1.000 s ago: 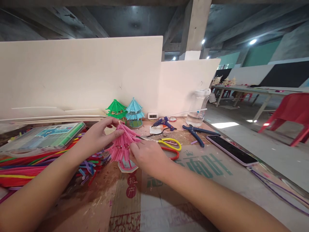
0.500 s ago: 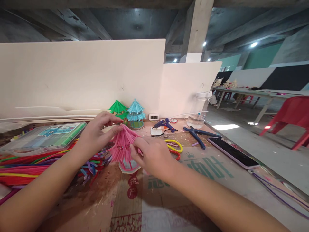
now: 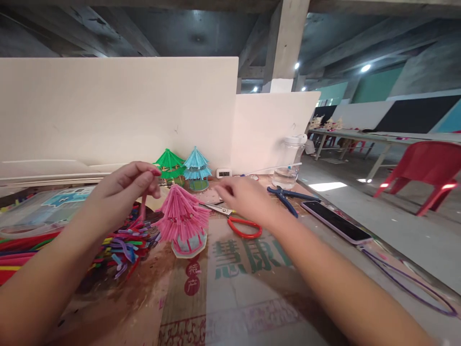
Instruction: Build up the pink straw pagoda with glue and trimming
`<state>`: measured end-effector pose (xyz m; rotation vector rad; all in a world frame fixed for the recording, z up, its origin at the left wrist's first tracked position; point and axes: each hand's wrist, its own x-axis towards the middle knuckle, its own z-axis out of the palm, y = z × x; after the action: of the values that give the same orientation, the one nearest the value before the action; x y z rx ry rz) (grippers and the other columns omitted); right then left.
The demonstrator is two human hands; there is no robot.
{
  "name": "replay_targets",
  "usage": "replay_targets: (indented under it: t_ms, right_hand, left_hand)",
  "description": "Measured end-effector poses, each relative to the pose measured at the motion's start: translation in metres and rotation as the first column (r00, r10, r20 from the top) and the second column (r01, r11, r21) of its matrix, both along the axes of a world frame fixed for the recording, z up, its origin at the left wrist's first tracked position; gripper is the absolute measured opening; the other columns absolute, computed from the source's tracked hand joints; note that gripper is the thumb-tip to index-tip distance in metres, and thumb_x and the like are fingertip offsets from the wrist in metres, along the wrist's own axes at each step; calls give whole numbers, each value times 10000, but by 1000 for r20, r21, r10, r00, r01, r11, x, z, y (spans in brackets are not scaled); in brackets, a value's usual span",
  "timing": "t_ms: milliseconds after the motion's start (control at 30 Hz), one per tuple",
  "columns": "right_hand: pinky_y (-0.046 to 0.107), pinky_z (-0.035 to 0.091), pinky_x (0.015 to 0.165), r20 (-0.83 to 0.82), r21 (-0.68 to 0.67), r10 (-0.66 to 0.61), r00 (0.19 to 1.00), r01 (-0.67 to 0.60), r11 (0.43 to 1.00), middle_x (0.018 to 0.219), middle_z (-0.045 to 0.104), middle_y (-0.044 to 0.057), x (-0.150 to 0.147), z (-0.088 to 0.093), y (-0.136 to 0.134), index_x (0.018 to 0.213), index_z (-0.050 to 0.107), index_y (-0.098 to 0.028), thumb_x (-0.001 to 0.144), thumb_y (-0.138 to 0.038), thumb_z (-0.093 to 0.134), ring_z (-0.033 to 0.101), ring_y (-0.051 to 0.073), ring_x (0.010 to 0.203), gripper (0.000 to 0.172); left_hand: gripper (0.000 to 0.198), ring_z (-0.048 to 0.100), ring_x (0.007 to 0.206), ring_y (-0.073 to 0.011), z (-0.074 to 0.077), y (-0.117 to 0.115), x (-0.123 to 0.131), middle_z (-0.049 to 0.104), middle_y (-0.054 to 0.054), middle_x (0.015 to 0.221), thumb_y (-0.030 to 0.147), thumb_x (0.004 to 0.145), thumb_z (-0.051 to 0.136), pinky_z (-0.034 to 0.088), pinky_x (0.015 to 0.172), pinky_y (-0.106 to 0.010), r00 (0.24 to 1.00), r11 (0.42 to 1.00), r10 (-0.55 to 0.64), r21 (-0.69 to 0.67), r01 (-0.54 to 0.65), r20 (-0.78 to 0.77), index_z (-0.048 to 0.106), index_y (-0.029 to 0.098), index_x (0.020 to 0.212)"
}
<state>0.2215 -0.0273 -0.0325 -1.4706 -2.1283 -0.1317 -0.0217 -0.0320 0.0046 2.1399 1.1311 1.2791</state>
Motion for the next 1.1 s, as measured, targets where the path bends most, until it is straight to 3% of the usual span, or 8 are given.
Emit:
replay_targets:
  t_ms: [100, 167, 267, 500, 633, 800, 967, 1100]
  right_hand:
    - [241, 299, 526, 91, -240, -40, 995, 61, 969, 704, 633, 36, 33, -8, 25, 797, 615, -167, 877, -330, 426, 531, 144, 615, 262]
    - [223, 331, 510, 138, -383, 47, 989, 10, 924, 682, 645, 14, 48, -19, 35, 828, 639, -176, 796, -293, 543, 556, 137, 585, 154]
    - [215, 382, 545, 176, -489, 161, 971, -55, 870, 772, 675, 21, 54, -31, 39, 905, 651, -181, 720, -258, 633, 597, 147, 640, 201]
    - [241, 410, 615, 204, -468, 174, 963, -60, 881, 913, 682, 67, 42, -27, 31, 1004, 639, -168, 812, -251, 540, 608, 166, 725, 231]
    - [235, 391, 576, 206, -442, 142, 968, -38, 896, 856, 685, 49, 40, -20, 27, 986, 645, -182, 833, -258, 518, 599, 155, 669, 212]
    - [242, 367, 549, 202, -421, 110, 973, -16, 907, 725, 672, 23, 36, -13, 21, 972, 645, -186, 870, -281, 471, 573, 147, 587, 223]
    - [248, 377, 580, 195, -364, 42, 980, 32, 931, 868, 694, 43, 46, -4, 21, 989, 664, -209, 875, -352, 462, 597, 168, 700, 273]
    - [247, 372, 579, 161, -272, -53, 986, 96, 957, 903, 695, 34, 62, 0, 24, 965, 671, -233, 862, -413, 477, 597, 172, 725, 284]
  left_hand:
    - [292, 555, 622, -144, -1, 8, -4, 615, 3, 734, 442, 874, 437, 448, 548, -250, 990, 990, 119, 89, -112, -73, 593, 207, 949]
    - [350, 582, 724, -172, -4, 12, -3, 646, -15, 820, 476, 853, 462, 468, 651, -275, 975, 979, 177, 128, -159, -138, 608, 189, 990]
    - [469, 598, 811, -208, -8, 17, -1, 666, -39, 901, 514, 836, 467, 465, 734, -307, 953, 976, 202, 124, -177, -228, 596, 174, 1131]
    - [534, 560, 681, -185, -11, 19, 0, 572, 11, 654, 442, 904, 356, 443, 683, -301, 985, 990, 99, 112, -84, -141, 397, 149, 1349]
    - [272, 466, 589, -141, -5, 9, 1, 485, 29, 629, 432, 879, 424, 387, 557, -263, 987, 985, 119, 134, -104, -108, 564, 199, 882]
    - [379, 353, 511, -111, 2, -5, 0, 354, 46, 528, 483, 821, 514, 312, 487, -250, 964, 966, 222, 166, -198, -146, 423, 202, 584]
    - [372, 453, 603, -134, 1, -1, -5, 505, 13, 635, 481, 867, 438, 359, 552, -263, 977, 984, 131, 141, -108, -168, 608, 188, 714]
    - [331, 473, 626, -149, 0, 2, -5, 512, 6, 677, 487, 872, 463, 353, 535, -260, 989, 990, 106, 98, -96, -103, 642, 231, 981]
